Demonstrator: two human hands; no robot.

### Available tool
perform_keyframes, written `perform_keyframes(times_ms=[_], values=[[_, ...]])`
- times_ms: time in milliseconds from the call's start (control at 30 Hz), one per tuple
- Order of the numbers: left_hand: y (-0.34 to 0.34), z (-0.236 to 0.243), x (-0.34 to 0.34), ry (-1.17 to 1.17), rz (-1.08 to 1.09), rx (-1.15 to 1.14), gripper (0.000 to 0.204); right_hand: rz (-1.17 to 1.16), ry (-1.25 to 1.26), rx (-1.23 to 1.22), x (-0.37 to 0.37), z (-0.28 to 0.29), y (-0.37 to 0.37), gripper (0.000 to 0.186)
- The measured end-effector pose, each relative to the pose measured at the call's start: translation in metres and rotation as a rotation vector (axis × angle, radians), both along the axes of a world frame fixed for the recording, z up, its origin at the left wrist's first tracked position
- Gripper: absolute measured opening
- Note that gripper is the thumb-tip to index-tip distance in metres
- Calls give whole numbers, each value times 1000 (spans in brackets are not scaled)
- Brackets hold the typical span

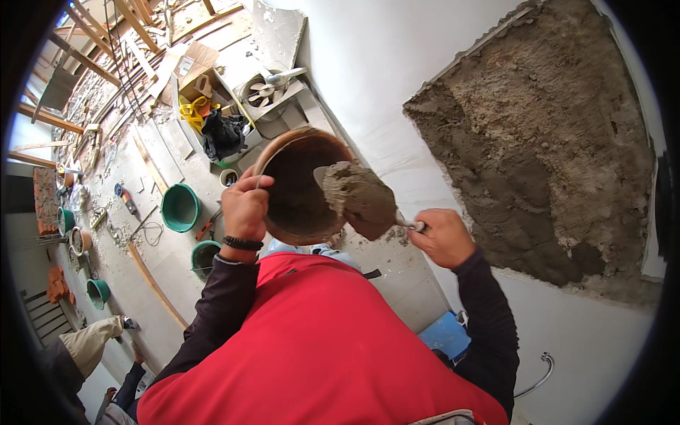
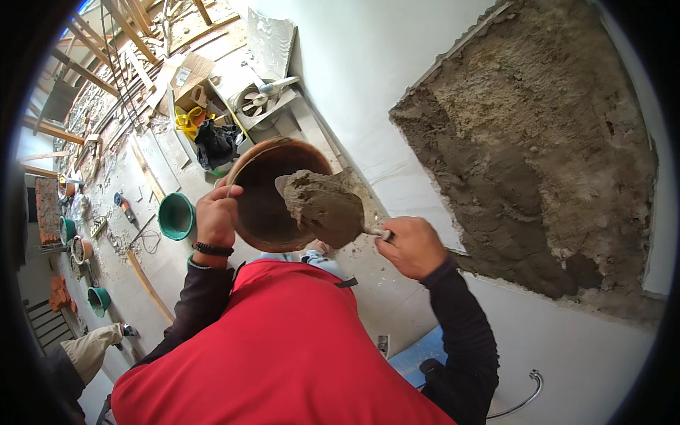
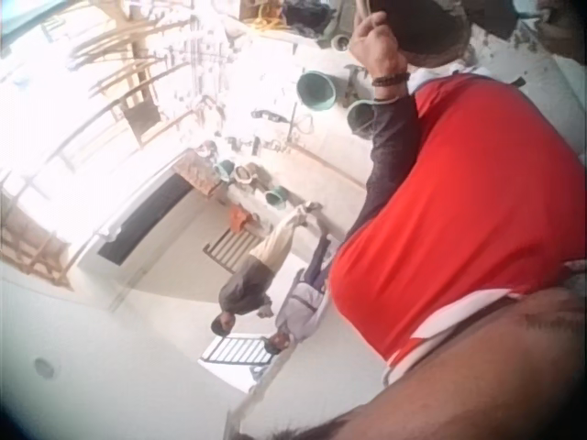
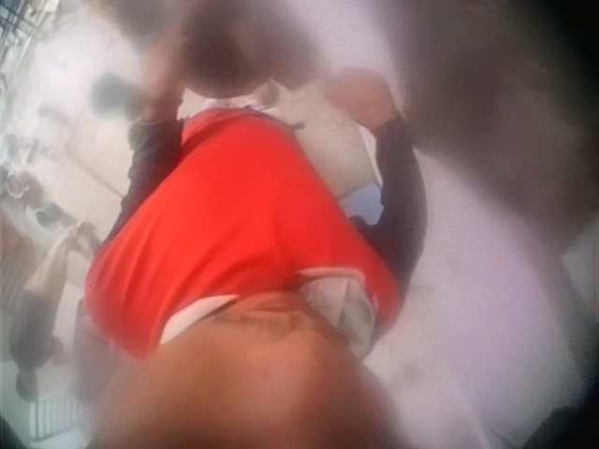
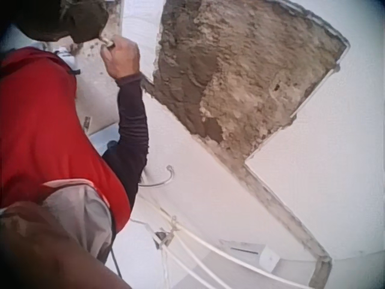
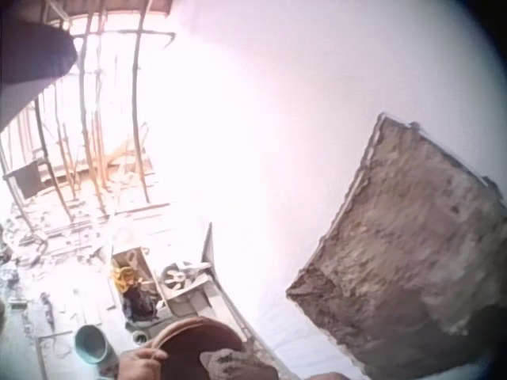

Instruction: The person applies wet plaster from a bowl onto a damaged section of a wall using a trowel, spreading it to fill the uneven surface.

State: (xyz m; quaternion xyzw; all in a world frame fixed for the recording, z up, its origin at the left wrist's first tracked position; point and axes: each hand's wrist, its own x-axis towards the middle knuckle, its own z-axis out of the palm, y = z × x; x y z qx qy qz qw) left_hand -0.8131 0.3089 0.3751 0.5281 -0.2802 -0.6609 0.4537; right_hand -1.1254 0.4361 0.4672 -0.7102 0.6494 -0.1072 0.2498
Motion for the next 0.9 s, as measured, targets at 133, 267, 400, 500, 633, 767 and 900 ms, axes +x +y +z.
perform_keyframes(times_ms=[133, 267, 400, 500, 633, 767, 900], values=[[9, -20, 17, -155, 85, 58, 29, -155, -302, 471, -60, 49, -14, 14], [11, -28, 21, -198, 192, 11, 29, -465, -430, 745, -165, 28, -46, 11], [16, -36, 40, -228, 200, -18, 30, -708, -70, 441, -249, 59, -71, 19], [25, -27, 41, -258, 243, 55, 30, -725, 117, 220, -220, 110, -52, 19], [23, -26, 31, -344, 193, -16, 28, -510, 136, 121, -162, 112, -37, 19], [24, -11, 3, -388, 35, -36, 26, -177, 28, 234, -82, 28, -35, 27], [21, -4, -26, -239, -40, -268, 26, 50, 420, 185, -20, -36, -39, 22]])
